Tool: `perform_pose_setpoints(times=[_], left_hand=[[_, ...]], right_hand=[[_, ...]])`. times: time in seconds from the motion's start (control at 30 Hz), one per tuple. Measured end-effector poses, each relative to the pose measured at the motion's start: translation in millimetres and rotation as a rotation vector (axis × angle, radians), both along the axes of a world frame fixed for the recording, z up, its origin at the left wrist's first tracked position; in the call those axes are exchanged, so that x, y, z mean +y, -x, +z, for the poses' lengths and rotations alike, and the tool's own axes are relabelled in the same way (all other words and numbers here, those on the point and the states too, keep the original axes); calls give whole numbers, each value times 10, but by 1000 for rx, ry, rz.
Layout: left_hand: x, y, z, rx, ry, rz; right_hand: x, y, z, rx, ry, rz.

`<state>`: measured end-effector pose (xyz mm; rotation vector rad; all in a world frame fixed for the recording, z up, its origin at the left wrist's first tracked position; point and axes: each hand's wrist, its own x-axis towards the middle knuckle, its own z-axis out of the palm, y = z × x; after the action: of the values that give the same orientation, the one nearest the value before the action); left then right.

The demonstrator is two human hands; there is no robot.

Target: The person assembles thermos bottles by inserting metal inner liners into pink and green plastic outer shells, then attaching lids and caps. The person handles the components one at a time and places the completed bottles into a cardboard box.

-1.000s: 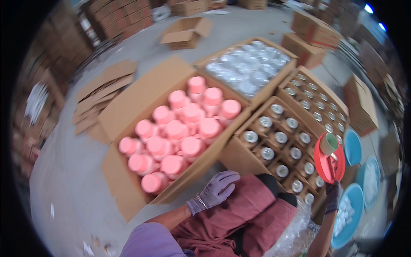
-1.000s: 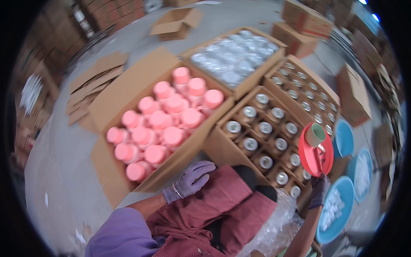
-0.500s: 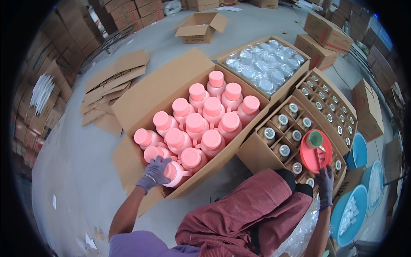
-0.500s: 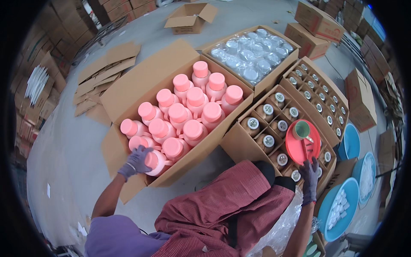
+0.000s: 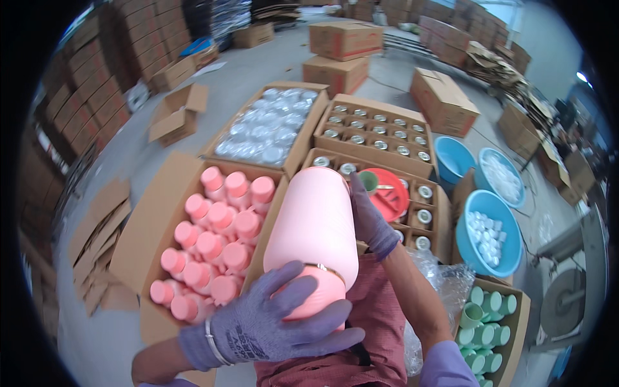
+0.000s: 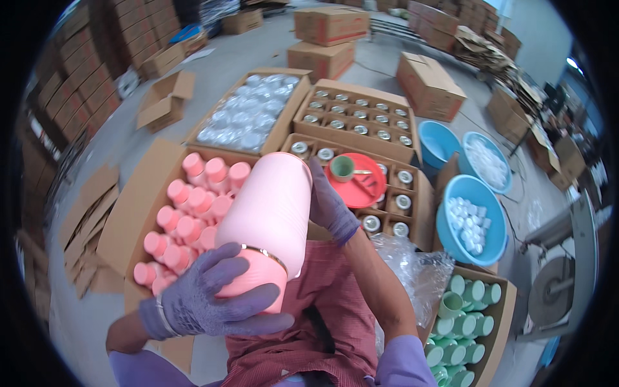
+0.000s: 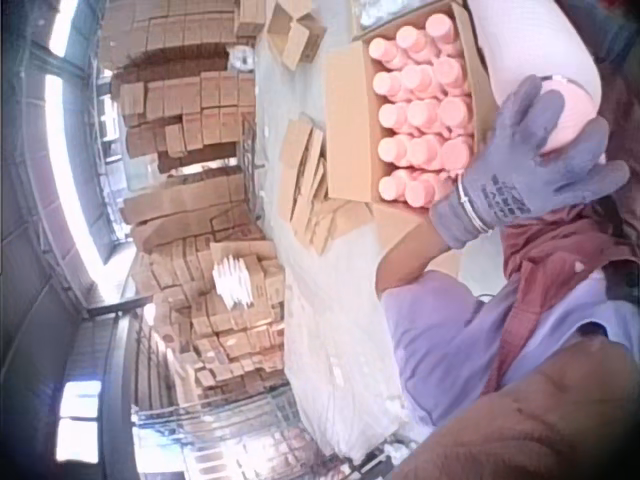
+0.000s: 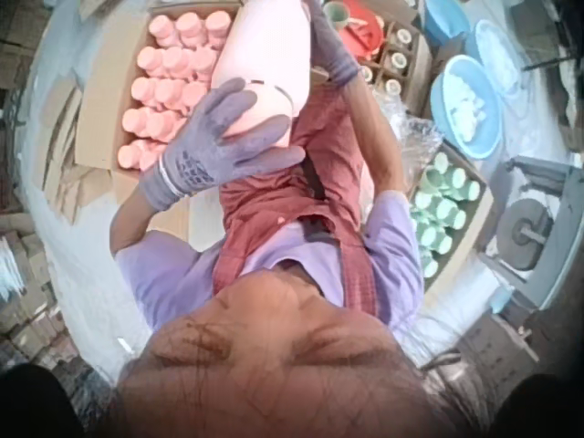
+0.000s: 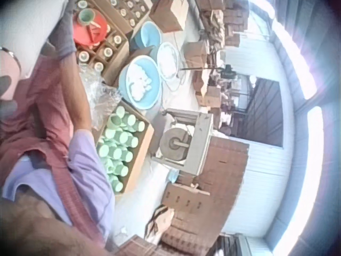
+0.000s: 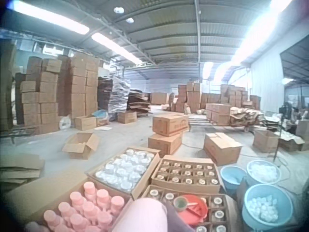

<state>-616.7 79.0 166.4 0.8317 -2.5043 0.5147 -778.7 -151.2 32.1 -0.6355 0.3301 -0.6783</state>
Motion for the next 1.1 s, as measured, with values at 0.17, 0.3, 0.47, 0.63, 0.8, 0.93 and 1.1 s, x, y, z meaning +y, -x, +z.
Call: perform_pose_setpoints(times=[0.17,0.3,0.47,0.63,0.8,0.93,1.1], left_hand=[[73,199,-977,1372,-409,130],[-466,-326,-1781,1719,-884,434],[-1985,-449,-2881,2002,-1515,419],[-2010,68,-2877,1801,-1241,368],[-1055,658,-1996,1330,-1364,-54],[-798,517,-1583,1214,-1231,-224],[-862,817,-1595,1464,-1187,-96]], right_hand=[[63,783,-384,-121,137,-653],[307,1305,-435,52,513,-749],[754,1197,-533,285,747,-519],[960,1558,-217,859,1235,-556],[1271,1244,137,687,1443,-490],[1045,1891,-391,790,1018,-385],[1078,1551,93,658,1196,-240]])
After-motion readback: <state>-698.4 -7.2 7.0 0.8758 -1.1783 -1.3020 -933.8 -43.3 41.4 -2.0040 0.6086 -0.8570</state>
